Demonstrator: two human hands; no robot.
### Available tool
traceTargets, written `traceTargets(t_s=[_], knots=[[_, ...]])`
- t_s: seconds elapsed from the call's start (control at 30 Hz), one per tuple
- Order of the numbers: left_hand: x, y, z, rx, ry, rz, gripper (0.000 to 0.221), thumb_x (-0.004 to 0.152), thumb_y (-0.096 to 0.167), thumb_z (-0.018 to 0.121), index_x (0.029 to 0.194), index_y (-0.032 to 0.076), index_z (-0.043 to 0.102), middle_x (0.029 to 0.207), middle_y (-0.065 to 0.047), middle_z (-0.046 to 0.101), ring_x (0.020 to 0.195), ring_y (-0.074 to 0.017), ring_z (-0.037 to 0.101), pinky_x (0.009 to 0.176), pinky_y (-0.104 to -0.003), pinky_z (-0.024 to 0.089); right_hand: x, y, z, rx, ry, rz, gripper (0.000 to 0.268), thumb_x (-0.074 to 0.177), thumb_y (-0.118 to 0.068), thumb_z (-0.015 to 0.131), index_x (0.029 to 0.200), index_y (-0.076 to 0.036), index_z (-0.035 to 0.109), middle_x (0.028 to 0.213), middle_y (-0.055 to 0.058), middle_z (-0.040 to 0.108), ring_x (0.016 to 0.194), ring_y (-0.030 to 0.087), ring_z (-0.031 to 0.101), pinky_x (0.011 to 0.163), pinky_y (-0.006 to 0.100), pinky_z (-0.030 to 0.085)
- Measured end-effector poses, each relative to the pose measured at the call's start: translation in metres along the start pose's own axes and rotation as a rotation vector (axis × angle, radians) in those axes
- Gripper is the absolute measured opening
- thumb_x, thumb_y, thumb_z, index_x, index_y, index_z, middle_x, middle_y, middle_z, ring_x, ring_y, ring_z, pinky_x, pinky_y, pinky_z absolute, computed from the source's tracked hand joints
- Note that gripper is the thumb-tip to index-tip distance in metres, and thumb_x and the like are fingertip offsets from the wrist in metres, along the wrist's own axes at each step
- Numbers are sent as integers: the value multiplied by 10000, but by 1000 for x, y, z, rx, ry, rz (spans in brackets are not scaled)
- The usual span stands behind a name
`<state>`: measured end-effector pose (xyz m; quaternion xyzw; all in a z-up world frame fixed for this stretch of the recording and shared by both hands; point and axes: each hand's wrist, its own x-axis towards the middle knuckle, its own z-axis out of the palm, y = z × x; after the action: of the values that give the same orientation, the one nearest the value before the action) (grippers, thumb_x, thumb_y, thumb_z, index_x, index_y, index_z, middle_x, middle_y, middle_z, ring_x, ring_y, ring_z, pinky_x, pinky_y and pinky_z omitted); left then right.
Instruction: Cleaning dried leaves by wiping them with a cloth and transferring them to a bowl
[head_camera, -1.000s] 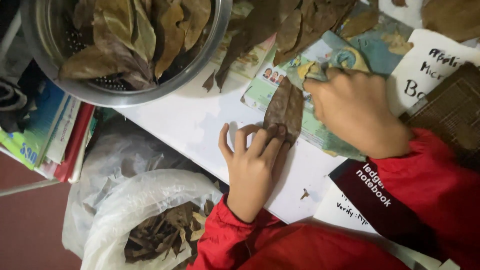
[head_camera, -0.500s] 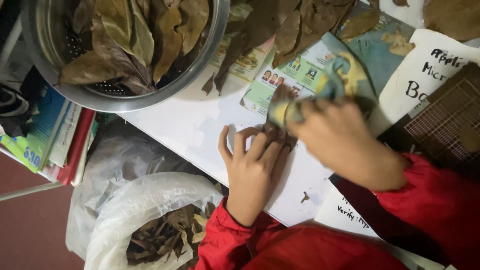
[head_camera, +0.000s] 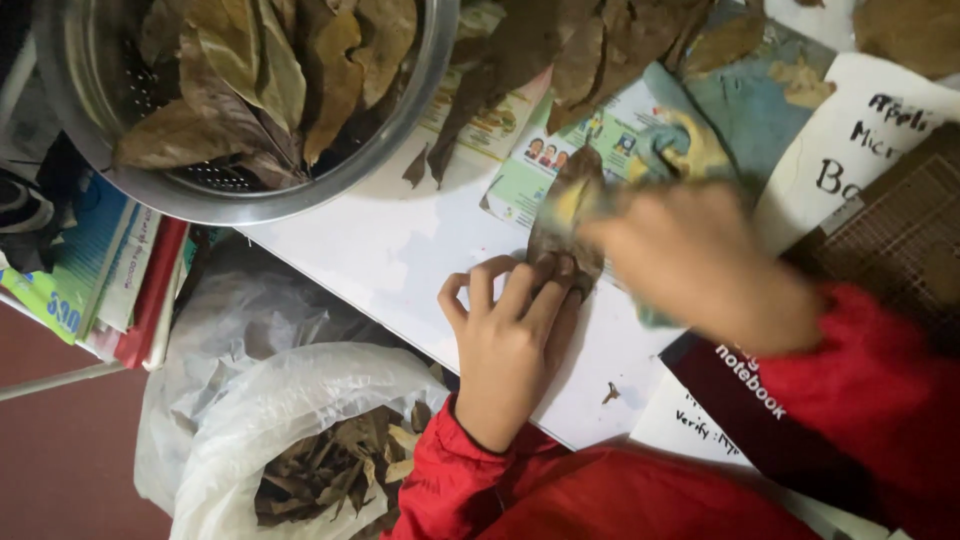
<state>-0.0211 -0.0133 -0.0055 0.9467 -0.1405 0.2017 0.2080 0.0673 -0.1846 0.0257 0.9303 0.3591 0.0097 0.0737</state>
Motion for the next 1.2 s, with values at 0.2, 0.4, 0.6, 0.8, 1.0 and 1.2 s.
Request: traceTargets(t_s=[0.2, 0.4, 0.6, 0.8, 1.0, 1.2], knots=[[-6, 9, 0, -7, -77, -44, 261, 1024, 317, 651, 1206, 132, 667, 1112, -40, 593, 981, -299, 508, 770, -465, 321, 9, 45, -13, 224, -276, 196, 434, 1080, -27, 422, 808, -167, 730, 523, -106, 675, 453, 111, 682, 307, 277, 440], [-6, 34, 0, 140, -120, -92, 677, 994, 547, 606, 1380, -9, 596, 1030, -135, 485, 901, -318, 468, 723, -451, 389, 7, 70, 8, 372, 75, 105, 202, 1049, 59, 574, 962, -12, 742, 546, 55, 616, 363, 131, 528, 279, 240, 417], [10, -2, 4, 29, -81, -100, 600, 1013, 594, 535, 1521, 277, 495, 1380, -151, 521, 1166, -309, 487, 984, -480, 431, 6, 72, 10, 408, 56, 288, 348, 1009, -10, 546, 705, -61, 386, 514, 99, 333, 510, 267, 313, 526, 458, 294], [6, -39, -10, 128, -147, 166, 458, 1061, 421, 570, 1424, 142, 590, 1448, -136, 575, 1351, -337, 531, 1000, -470, 477, 6, 75, 10, 416, 77, 261, 399, 1004, -9, 569, 669, -94, 370, 508, 41, 295, 488, 200, 286, 498, 399, 255], [-19, -13, 9, 285, -174, -150, 698, 1007, 690, 453, 1572, 280, 457, 1327, -194, 514, 1097, -311, 497, 899, -448, 477, 4, 63, -1, 300, 222, 194, 279, 1129, 59, 666, 874, -38, 726, 616, 20, 669, 432, 108, 606, 329, 189, 416], [-18, 25, 4, 66, -38, -274, 573, 983, 468, 627, 1376, 54, 578, 1435, -201, 513, 1106, -388, 504, 876, -512, 461, -1, 2, -8, -13, -36, -257, 64, 956, -182, 715, 992, -187, 768, 688, -10, 735, 477, 114, 690, 341, 246, 594]])
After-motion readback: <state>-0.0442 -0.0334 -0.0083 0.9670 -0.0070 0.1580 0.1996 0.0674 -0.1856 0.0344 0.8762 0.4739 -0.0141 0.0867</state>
